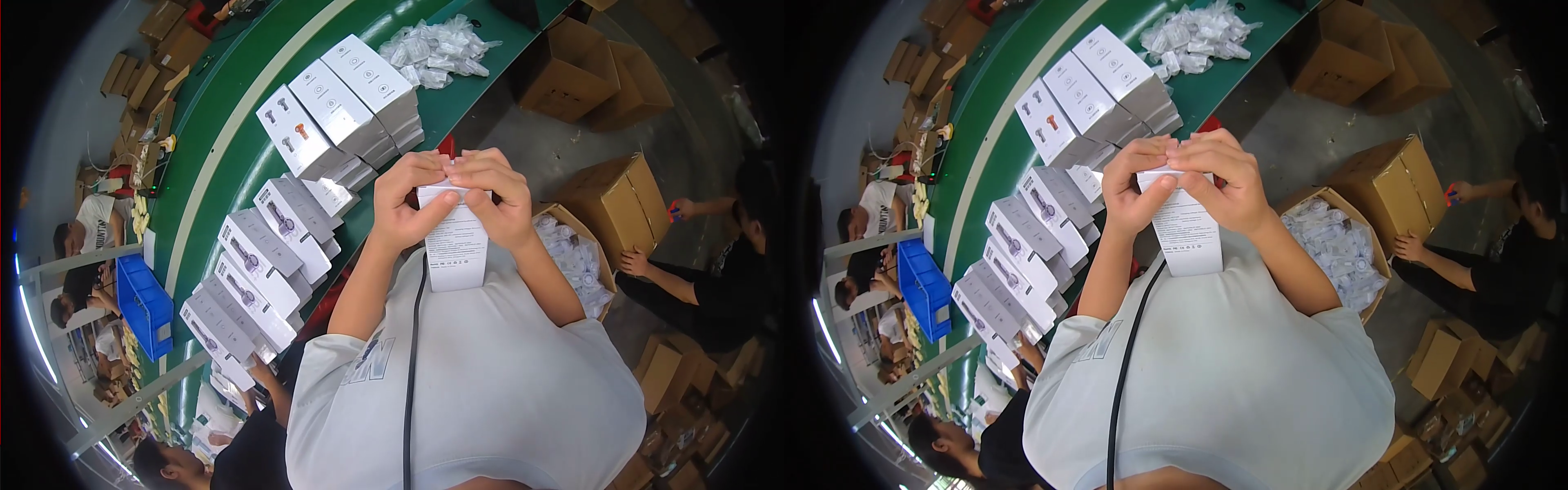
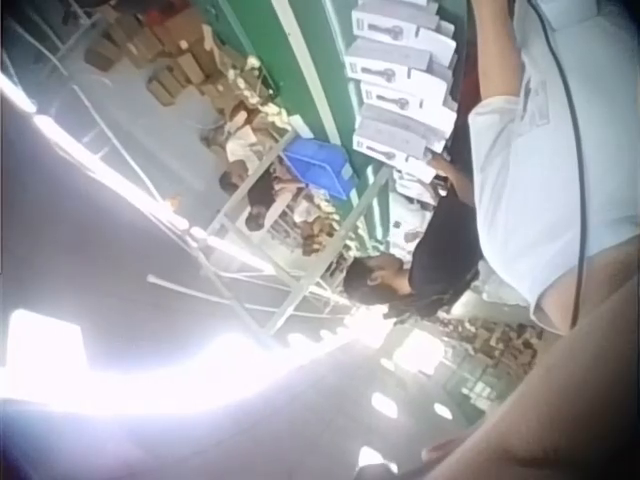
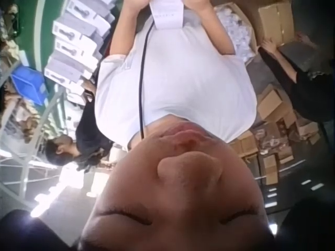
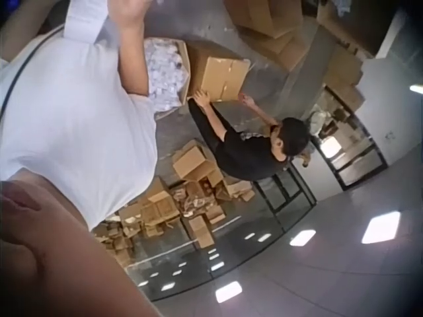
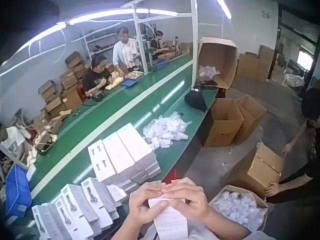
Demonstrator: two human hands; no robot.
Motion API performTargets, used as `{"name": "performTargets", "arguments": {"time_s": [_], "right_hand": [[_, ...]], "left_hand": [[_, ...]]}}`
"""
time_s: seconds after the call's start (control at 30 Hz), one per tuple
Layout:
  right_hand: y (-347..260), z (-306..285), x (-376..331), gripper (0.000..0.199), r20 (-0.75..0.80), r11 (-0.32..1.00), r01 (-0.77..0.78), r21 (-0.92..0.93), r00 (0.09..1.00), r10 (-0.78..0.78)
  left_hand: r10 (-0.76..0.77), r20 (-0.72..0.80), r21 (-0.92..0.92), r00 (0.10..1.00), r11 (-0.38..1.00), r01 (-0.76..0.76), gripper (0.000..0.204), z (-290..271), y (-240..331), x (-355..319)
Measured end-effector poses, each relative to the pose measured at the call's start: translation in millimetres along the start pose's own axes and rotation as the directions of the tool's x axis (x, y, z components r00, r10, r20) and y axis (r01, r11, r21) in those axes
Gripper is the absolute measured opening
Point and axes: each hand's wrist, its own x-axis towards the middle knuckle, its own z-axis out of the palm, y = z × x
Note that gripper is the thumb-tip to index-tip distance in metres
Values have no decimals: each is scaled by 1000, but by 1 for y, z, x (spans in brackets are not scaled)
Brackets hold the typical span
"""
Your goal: The person packs electronic appliances into retail cardboard boxes by hand, first wrapping each appliance in bubble wrap, then placing a user manual inside the box with the wrapped appliance.
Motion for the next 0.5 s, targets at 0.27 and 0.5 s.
{"name": "performTargets", "arguments": {"time_s": [0.27, 0.5], "right_hand": [[23, -3, -8, 7, 31, 994, -103, 34, 994, 102], [39, -6, -18, 21, 164, 979, -167, 120, 976, 146]], "left_hand": [[-149, 71, 168, 986, 976, 135, 17, -3, 7, 2], [-158, 73, 118, 985, 982, 148, 21, -5, -1, -11]]}}
